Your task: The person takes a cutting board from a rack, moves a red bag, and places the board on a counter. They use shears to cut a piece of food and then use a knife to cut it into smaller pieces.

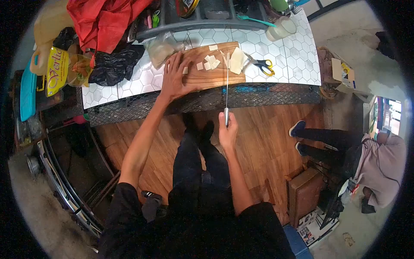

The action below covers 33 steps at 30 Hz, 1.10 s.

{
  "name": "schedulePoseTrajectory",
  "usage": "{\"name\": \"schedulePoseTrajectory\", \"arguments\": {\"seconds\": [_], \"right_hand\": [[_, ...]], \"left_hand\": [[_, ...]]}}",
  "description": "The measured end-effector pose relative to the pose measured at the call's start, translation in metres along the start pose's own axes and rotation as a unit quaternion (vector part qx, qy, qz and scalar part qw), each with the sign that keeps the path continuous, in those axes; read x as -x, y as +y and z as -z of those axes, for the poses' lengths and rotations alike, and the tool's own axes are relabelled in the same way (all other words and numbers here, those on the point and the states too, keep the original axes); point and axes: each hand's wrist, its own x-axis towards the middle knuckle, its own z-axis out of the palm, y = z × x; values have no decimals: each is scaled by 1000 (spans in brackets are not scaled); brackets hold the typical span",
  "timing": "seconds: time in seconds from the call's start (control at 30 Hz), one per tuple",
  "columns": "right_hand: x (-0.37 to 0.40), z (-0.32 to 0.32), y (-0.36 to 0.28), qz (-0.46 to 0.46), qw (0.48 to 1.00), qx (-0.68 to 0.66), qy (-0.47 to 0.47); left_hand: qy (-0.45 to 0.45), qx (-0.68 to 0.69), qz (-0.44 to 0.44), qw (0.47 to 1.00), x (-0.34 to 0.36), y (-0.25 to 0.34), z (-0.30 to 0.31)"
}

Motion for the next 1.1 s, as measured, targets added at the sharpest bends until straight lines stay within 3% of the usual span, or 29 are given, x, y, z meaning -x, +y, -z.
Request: {"name": "schedulePoseTrajectory", "arguments": {"seconds": [0.2, 0.3, 0.5, 0.73, 1.0, 1.1], "right_hand": [[3, 15, -5, -27, 997, -64, 14], [-6, 25, 15, 25, 998, -28, 43], [-12, 40, 0, -17, 994, -65, 83], [-27, 47, -3, -17, 991, -82, 105], [-59, 82, -3, -35, 997, -70, 7], [-69, 99, 1, -2, 1000, -25, -2]], "left_hand": [[-15, 80, 9, 997, 3, -15, 7], [14, 146, 29, 989, 2, -10, -4], [41, 190, 49, 980, -17, 13, -17], [30, 130, 52, 990, -42, 60, -52], [54, 16, 95, 994, -37, 76, -56], [78, 49, 118, 989, -31, 77, -61]]}}
